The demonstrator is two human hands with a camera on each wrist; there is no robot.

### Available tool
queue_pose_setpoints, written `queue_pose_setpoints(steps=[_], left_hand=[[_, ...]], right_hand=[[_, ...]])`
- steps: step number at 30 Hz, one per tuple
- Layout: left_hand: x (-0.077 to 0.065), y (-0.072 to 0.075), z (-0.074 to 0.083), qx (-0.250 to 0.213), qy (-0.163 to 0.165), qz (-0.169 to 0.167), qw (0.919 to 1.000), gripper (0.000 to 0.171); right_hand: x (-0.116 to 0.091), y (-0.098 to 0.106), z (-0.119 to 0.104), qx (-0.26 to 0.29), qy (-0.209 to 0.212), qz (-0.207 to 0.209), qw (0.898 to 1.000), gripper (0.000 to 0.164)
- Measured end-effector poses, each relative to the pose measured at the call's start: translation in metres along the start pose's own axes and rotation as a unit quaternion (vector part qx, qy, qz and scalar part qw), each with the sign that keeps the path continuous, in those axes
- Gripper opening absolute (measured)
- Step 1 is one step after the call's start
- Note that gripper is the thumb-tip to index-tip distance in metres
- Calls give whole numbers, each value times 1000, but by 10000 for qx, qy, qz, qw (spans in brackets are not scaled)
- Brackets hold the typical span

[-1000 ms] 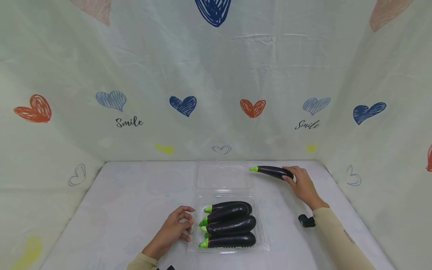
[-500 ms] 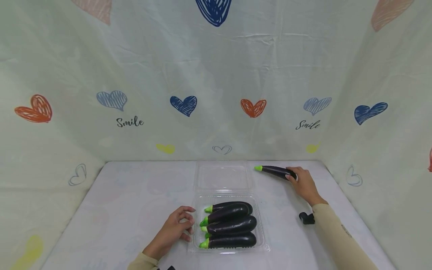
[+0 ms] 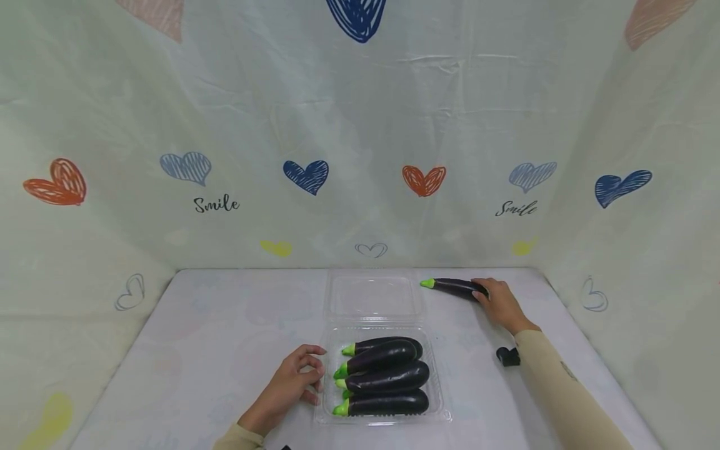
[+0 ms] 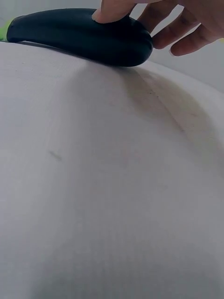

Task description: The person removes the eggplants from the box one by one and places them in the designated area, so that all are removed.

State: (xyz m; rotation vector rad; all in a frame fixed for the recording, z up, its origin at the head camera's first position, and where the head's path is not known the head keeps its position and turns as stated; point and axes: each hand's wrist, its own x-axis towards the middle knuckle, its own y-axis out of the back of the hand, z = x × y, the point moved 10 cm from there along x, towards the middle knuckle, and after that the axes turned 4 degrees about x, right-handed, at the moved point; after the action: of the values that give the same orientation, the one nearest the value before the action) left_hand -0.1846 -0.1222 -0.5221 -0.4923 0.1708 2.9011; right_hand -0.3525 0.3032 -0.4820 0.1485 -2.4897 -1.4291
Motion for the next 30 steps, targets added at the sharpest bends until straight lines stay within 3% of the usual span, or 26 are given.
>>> queue_pose_setpoints(steps=[10,18,23,30], left_hand=[[0,-3,2,5,-43,-21,10000,41],[-1,-4,3,-15,-112,-81,9999,41],[-2,-5,3,-39,-179,-149,9997,41],[-2,-1,3,18,-159,-48,9999,41]], right_hand=[[3,4,-2,-231,-75,21,9997,41],[-13,13,-17,-140,161,146,9997,46],[-32,20,-47,-172,478,302,9983,46],[-57,18,-117,-219,1287,417,9906,47]])
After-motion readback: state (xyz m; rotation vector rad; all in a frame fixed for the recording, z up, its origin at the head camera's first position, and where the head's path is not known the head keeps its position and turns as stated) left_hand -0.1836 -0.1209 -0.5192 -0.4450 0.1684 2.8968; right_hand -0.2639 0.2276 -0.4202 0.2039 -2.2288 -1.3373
